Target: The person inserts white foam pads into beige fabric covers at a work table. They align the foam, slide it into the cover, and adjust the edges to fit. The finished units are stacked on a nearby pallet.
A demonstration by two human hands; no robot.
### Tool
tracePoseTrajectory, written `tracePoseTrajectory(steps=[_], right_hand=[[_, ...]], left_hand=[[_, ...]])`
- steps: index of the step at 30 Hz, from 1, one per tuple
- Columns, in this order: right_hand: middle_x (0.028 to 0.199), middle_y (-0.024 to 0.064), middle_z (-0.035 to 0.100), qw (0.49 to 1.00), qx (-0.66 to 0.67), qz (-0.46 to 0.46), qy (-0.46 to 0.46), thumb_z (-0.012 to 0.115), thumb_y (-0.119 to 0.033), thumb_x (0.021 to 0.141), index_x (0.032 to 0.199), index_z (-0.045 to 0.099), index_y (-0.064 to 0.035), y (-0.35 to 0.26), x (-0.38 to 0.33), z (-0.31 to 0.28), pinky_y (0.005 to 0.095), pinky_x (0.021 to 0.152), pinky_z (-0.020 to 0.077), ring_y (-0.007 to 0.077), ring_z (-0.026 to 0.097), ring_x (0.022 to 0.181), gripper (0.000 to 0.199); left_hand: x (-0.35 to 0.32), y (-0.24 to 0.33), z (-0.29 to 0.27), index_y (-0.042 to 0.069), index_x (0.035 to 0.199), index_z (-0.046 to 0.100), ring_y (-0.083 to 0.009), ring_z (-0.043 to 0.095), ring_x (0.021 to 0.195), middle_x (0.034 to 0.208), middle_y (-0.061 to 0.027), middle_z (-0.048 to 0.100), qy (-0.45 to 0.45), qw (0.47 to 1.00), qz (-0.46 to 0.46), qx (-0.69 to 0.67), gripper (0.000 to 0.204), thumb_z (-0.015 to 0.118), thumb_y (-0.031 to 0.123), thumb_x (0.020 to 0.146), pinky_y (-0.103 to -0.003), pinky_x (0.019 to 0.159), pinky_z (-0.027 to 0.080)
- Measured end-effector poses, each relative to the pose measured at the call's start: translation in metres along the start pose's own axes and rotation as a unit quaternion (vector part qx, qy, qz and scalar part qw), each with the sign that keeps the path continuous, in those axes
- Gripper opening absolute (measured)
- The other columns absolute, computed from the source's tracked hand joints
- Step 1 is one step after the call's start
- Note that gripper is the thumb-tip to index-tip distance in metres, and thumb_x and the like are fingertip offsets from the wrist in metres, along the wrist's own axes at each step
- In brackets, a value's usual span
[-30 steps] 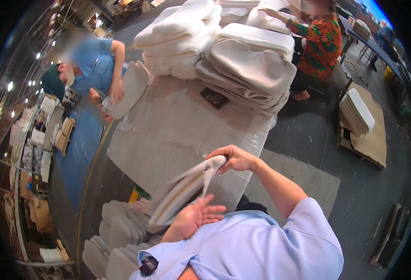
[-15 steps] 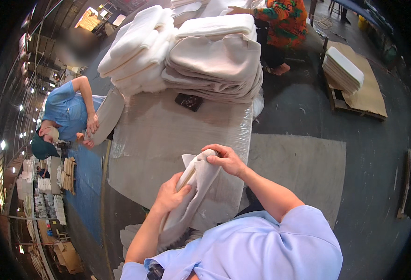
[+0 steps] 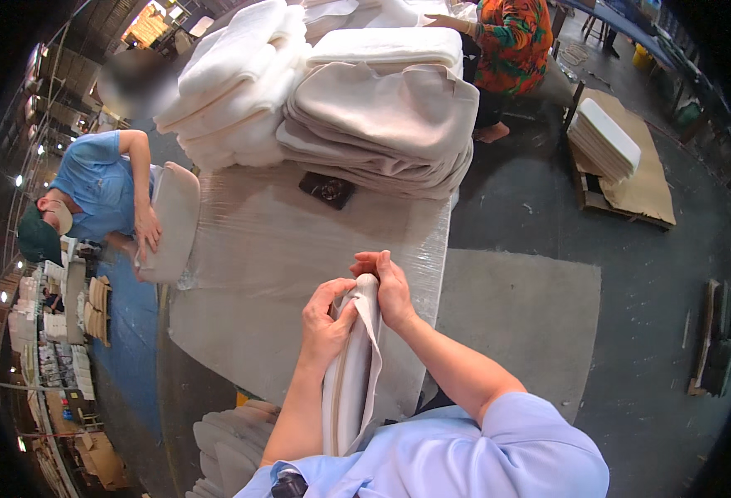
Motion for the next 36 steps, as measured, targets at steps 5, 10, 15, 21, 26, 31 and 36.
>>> tracePoseTrajectory(steps=[5, 10, 15, 21, 26, 31, 36], right_hand=[[0.11, 0.0118, 0.071, 0.996, 0.016, 0.063, 0.065, 0.034, -0.063, 0.113, 0.134, 0.066, -0.0018, 0.0, 0.0, -0.003, 0.0349, 0.094, 0.0529, 0.0177, 0.065, 0.102, 0.072], [0.107, 0.0109, 0.072, 0.987, -0.148, 0.0, 0.065, 0.038, -0.062, 0.113, 0.136, 0.067, -0.0047, -0.02, -0.002, 0.003, 0.0342, 0.095, 0.0505, 0.017, 0.063, 0.105, 0.067], [0.098, 0.0067, 0.073, 0.959, -0.279, -0.032, 0.017, 0.054, -0.042, 0.114, 0.135, 0.067, -0.0064, -0.04, 0.006, 0.034, 0.0345, 0.088, 0.055, 0.0159, 0.069, 0.099, 0.043], [0.115, 0.0061, 0.073, 0.989, -0.131, -0.024, -0.062, 0.052, -0.037, 0.114, 0.132, 0.068, -0.0045, -0.031, 0.01, 0.026, 0.034, 0.104, 0.0474, 0.0145, 0.063, 0.117, 0.04], [0.138, 0.0081, 0.066, 0.991, 0.07, 0.011, -0.113, 0.06, -0.028, 0.11, 0.132, 0.069, -0.0041, -0.015, -0.003, -0.011, 0.0349, 0.112, 0.043, 0.017, 0.057, 0.131, 0.034], [0.137, 0.0068, 0.065, 0.986, 0.031, 0.023, -0.165, 0.068, -0.026, 0.105, 0.127, 0.073, -0.0061, -0.004, -0.016, -0.013, 0.0342, 0.109, 0.0438, 0.0165, 0.058, 0.129, 0.031], [0.127, 0.0025, 0.065, 0.985, -0.033, 0.001, -0.167, 0.068, -0.021, 0.104, 0.118, 0.074, -0.006, -0.007, -0.018, -0.008, 0.0299, 0.098, 0.0465, 0.0119, 0.059, 0.114, 0.021]], left_hand=[[-0.001, -0.009, 0.012, 0.002, 0.112, 0.077, -0.0244, 0.072, 0.108, 0.116, -0.0129, 0.075, 0.051, 0.998, 0.004, -0.044, 0.018, 0.071, 0.004, 0.095, -0.036, 0.094, 0.055], [-0.009, -0.031, 0.019, 0.0, 0.1, 0.074, -0.0257, 0.073, 0.096, 0.105, -0.0137, 0.076, 0.093, 0.988, -0.015, -0.125, 0.007, 0.07, 0.005, 0.096, -0.036, 0.086, 0.057], [-0.013, -0.058, 0.02, 0.0, 0.095, 0.07, -0.0225, 0.068, 0.086, 0.095, -0.0105, 0.072, 0.092, 0.976, -0.109, -0.167, 0.006, 0.069, 0.005, 0.098, -0.035, 0.08, 0.054], [-0.008, -0.057, 0.018, 0.001, 0.095, 0.067, -0.0208, 0.066, 0.085, 0.092, -0.0088, 0.069, 0.065, 0.981, -0.099, -0.153, 0.008, 0.068, 0.007, 0.1, -0.034, 0.079, 0.053], [-0.006, -0.047, 0.015, 0.001, 0.096, 0.066, -0.0206, 0.066, 0.088, 0.095, -0.0089, 0.069, 0.056, 0.989, -0.039, -0.128, 0.008, 0.067, 0.007, 0.101, -0.034, 0.081, 0.053], [-0.007, -0.046, 0.017, 0.001, 0.099, 0.066, -0.02, 0.065, 0.09, 0.099, -0.0093, 0.068, 0.038, 0.99, -0.041, -0.129, 0.007, 0.068, 0.007, 0.101, -0.034, 0.082, 0.053], [-0.011, -0.059, 0.021, 0.002, 0.099, 0.065, -0.0193, 0.064, 0.091, 0.1, -0.0087, 0.068, 0.039, 0.981, -0.075, -0.174, 0.006, 0.067, 0.007, 0.101, -0.033, 0.083, 0.052]])
Point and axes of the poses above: each hand's wrist, its own x-axis towards the middle knuckle, its own z-axis out of the palm, y = z × x, the point moved 9 cm from there along x, towards the middle knuckle
